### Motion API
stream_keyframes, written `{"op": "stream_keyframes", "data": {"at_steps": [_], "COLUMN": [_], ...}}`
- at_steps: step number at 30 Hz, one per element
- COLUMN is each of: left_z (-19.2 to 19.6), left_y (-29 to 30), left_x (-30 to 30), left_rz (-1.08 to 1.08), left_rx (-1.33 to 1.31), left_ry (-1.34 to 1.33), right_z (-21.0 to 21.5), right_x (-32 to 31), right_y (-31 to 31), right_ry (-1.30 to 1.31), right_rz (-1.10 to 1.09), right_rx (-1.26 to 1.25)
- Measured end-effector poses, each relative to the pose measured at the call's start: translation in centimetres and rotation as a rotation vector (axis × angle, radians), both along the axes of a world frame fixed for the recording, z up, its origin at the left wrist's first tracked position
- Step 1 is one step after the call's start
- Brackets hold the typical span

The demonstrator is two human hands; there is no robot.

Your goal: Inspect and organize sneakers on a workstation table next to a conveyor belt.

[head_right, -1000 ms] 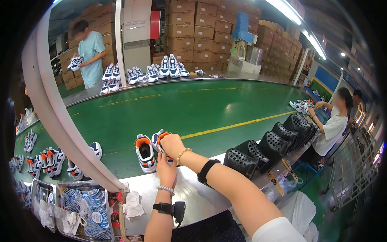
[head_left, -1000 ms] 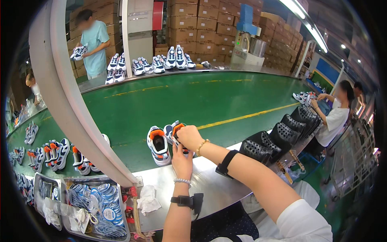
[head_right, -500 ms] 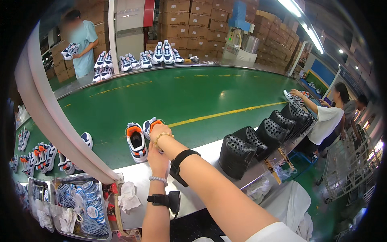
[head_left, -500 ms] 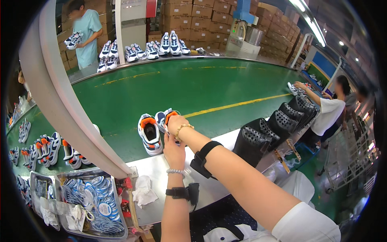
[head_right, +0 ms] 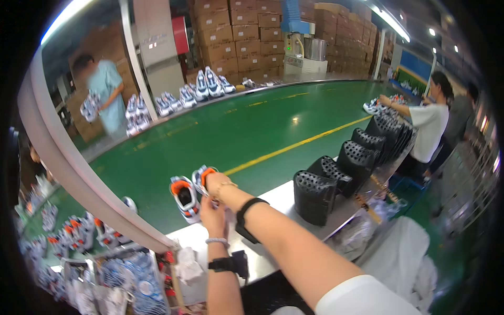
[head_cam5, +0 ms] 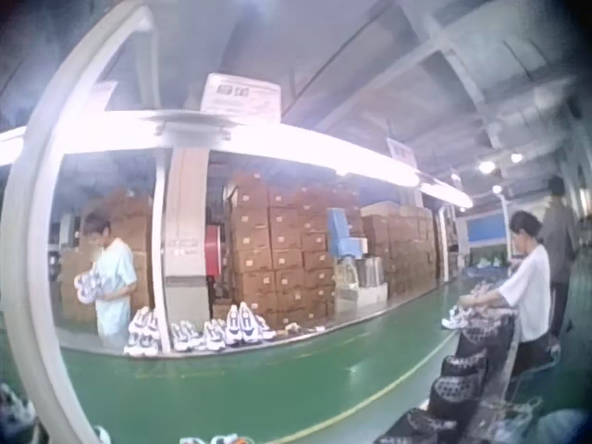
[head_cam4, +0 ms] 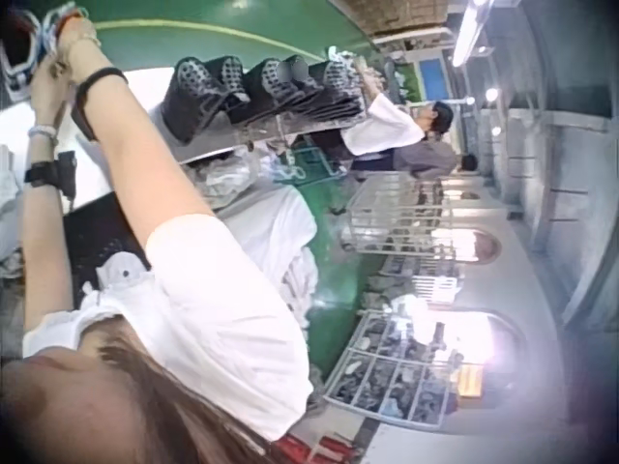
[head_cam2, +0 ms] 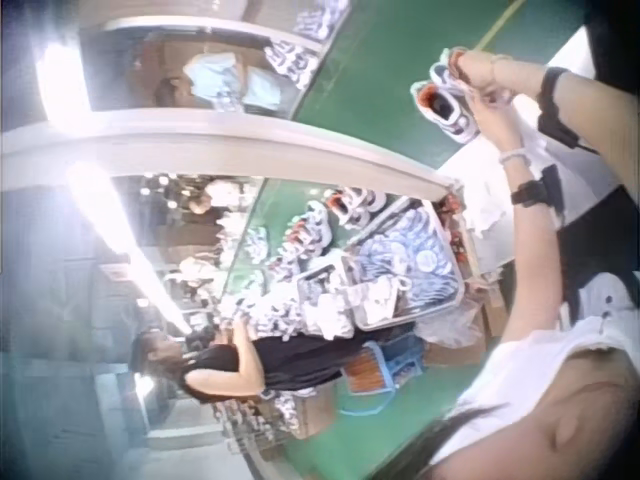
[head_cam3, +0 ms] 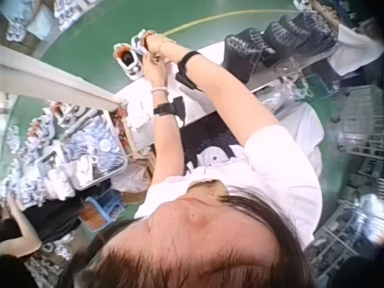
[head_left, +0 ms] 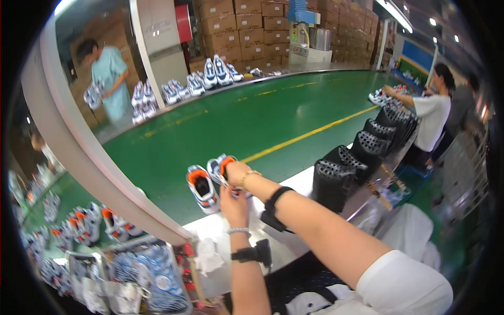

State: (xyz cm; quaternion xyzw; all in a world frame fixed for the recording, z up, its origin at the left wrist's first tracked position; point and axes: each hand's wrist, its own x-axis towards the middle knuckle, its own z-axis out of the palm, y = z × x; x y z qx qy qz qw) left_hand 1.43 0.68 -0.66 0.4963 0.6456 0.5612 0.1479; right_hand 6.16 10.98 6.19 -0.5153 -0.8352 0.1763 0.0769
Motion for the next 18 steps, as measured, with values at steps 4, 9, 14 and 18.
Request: {"op": "stream_keyframes", "data": {"at_steps": [4, 9, 14, 18], "left_z": [-1.0, 0.8, 3.0, 2.9], "left_y": [0.8, 2.3, 6.5, 8.3], "left_x": [-0.9, -3.0, -6.9, -7.0], "left_rz": [-0.081, 0.027, 0.065, -0.006], "left_rx": [-0.069, -0.062, -0.361, -0.518], "left_ry": [-0.157, -0.718, 0.081, 0.255], "right_z": [-1.3, -1.4, -3.2, -3.5], "right_x": [3.7, 6.8, 6.0, 6.7], "right_y": [-0.8, -7.5, -9.5, -8.9], "right_ry": [0.549, 0.532, 0.677, 0.7], "right_rz": [0.166, 0.018, 0.163, 0.222], "right_rx": [0.085, 0.127, 0.038, 0.02]}}
